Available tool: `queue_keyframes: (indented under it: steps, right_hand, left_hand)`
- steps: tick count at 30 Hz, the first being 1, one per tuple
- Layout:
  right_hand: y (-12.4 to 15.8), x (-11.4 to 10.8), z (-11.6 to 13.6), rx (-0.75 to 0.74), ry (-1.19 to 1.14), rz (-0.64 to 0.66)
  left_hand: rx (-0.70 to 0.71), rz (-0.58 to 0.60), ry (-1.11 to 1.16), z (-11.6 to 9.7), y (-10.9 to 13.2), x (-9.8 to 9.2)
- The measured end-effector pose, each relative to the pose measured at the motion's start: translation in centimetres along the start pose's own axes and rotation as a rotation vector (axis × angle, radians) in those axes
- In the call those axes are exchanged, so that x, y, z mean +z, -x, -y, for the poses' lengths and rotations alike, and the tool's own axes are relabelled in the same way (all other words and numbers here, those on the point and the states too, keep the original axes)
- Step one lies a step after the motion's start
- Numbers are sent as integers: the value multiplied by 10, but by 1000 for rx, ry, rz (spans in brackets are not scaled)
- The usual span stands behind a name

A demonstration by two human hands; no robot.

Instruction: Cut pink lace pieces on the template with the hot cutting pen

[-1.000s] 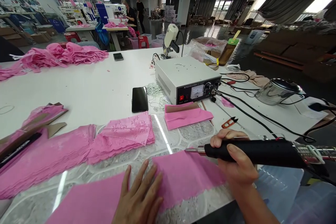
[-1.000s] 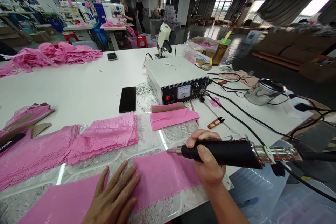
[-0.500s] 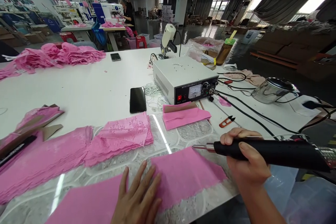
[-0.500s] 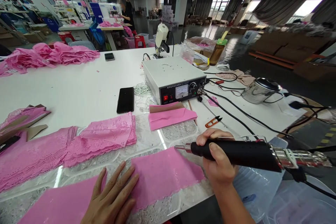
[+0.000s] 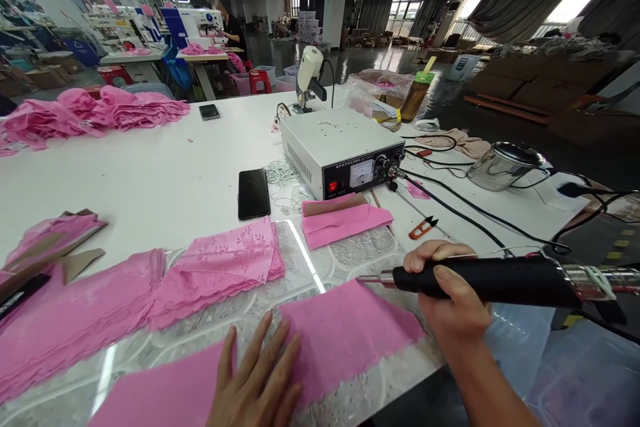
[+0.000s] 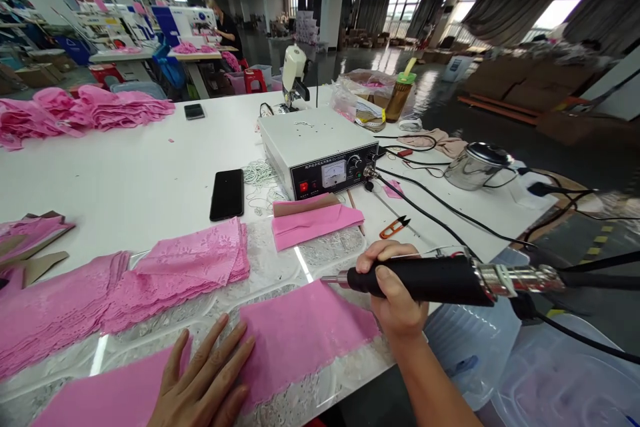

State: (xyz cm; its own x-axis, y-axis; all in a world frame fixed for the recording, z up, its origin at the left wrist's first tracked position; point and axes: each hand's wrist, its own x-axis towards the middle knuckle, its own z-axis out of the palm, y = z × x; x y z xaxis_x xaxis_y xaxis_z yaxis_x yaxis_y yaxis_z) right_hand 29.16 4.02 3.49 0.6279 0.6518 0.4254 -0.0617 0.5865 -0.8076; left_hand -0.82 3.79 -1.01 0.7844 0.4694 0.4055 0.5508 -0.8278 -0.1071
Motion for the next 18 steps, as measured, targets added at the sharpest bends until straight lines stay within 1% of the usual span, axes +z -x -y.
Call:
queue_keyframes:
  steps: [3,8,13,18]
  right_hand:
    - [-1,0,1,-3,-18,17]
    - [0,-10,12,-13,-29,-49]
    - [7,-23,24,11,-3,-2]
    - [10,-26,24,11,7,-16]
  left_hand:
    - [14,7,-15,3,1,3]
    - [24,9,-17,4,4,5]
    - [20,24,-15,3,3,2]
    - [18,19,-12,2,4,1]
